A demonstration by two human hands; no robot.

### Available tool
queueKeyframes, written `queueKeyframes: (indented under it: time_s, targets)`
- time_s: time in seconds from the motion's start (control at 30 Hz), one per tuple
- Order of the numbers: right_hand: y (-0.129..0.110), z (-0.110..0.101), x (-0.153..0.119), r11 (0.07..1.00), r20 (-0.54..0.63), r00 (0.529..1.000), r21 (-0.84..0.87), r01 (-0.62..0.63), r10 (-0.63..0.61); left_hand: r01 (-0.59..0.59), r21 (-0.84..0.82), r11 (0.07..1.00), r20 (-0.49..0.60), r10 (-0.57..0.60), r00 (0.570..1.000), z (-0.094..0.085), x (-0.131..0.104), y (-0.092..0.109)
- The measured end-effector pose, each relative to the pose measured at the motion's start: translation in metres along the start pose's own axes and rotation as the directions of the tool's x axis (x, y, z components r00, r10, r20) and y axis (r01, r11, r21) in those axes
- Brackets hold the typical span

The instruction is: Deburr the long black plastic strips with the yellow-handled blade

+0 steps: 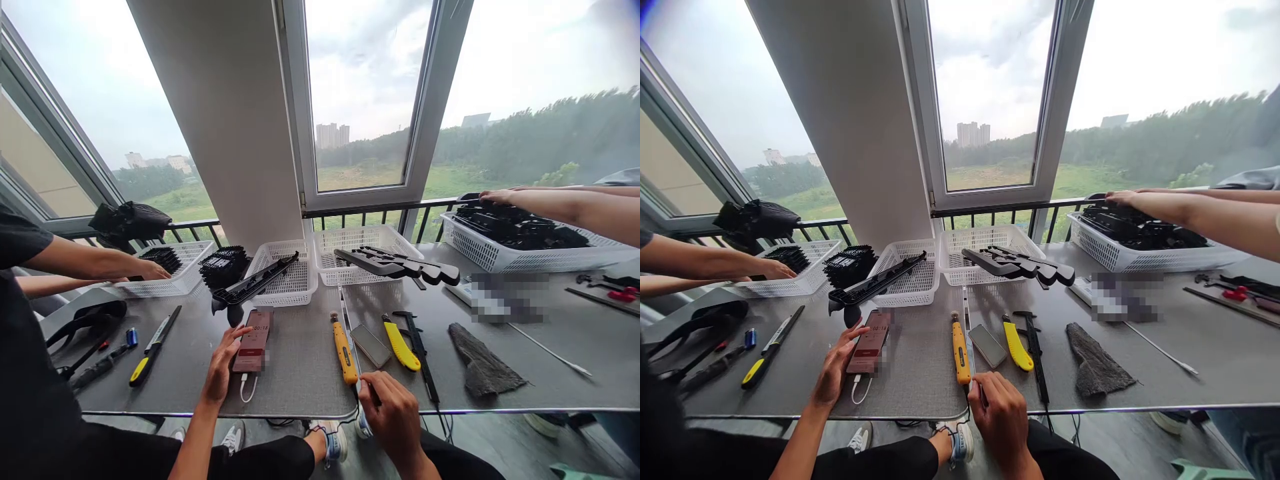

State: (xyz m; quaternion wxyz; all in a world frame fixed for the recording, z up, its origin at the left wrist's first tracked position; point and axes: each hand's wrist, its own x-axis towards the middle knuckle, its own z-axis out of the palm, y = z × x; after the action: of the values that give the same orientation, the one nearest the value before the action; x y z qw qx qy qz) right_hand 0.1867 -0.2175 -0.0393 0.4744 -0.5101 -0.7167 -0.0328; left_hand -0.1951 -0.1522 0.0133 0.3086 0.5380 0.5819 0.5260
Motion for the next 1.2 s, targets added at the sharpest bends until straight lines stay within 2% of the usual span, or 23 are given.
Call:
queueKeyframes:
  time_s: [0.13, 0.3, 0.7, 0.9, 1.0, 1.1, 1.2]
  targets:
    - [0.000, 0.000, 0.000, 1.000, 0.003, 1.000, 0.004, -0.004, 0.004, 0.013, -0.077, 0.997, 0.041, -0.010, 0.999, -0.001, 0.000, -0.004]
    - [0.001, 0.001, -0.001, 1.000, 0.000, 1.000, 0.006, 0.000, 0.000, 0.023, -0.069, 0.997, 0.057, -0.019, 0.998, 0.000, 0.000, -0.003]
    - [-0.002, -0.001, 0.002, 1.000, -0.003, 1.000, 0.006, 0.002, -0.002, -0.002, -0.059, 0.998, 0.017, 0.003, 1.000, 0.000, 0.002, -0.005]
    - [-0.002, -0.001, 0.002, 1.000, -0.006, 1.000, 0.012, 0.002, -0.002, 0.018, -0.064, 0.998, 0.019, -0.017, 1.000, 0.001, 0.000, 0.000]
    - [-0.002, 0.000, 0.003, 1.000, -0.021, 1.000, 0.008, 0.014, -0.014, 0.092, -0.050, 0.995, 0.029, -0.091, 0.995, 0.002, 0.002, 0.002]
    - [-0.003, 0.000, 0.003, 1.000, -0.024, 0.999, -0.001, 0.029, -0.029, 0.169, 0.113, 0.979, 0.041, -0.174, 0.984, 0.007, 0.007, 0.007]
    - [-0.004, 0.000, 0.005, 0.999, -0.021, 0.999, -0.012, 0.040, -0.040, 0.121, 0.460, 0.880, 0.024, -0.148, 0.989, 0.021, 0.015, 0.017]
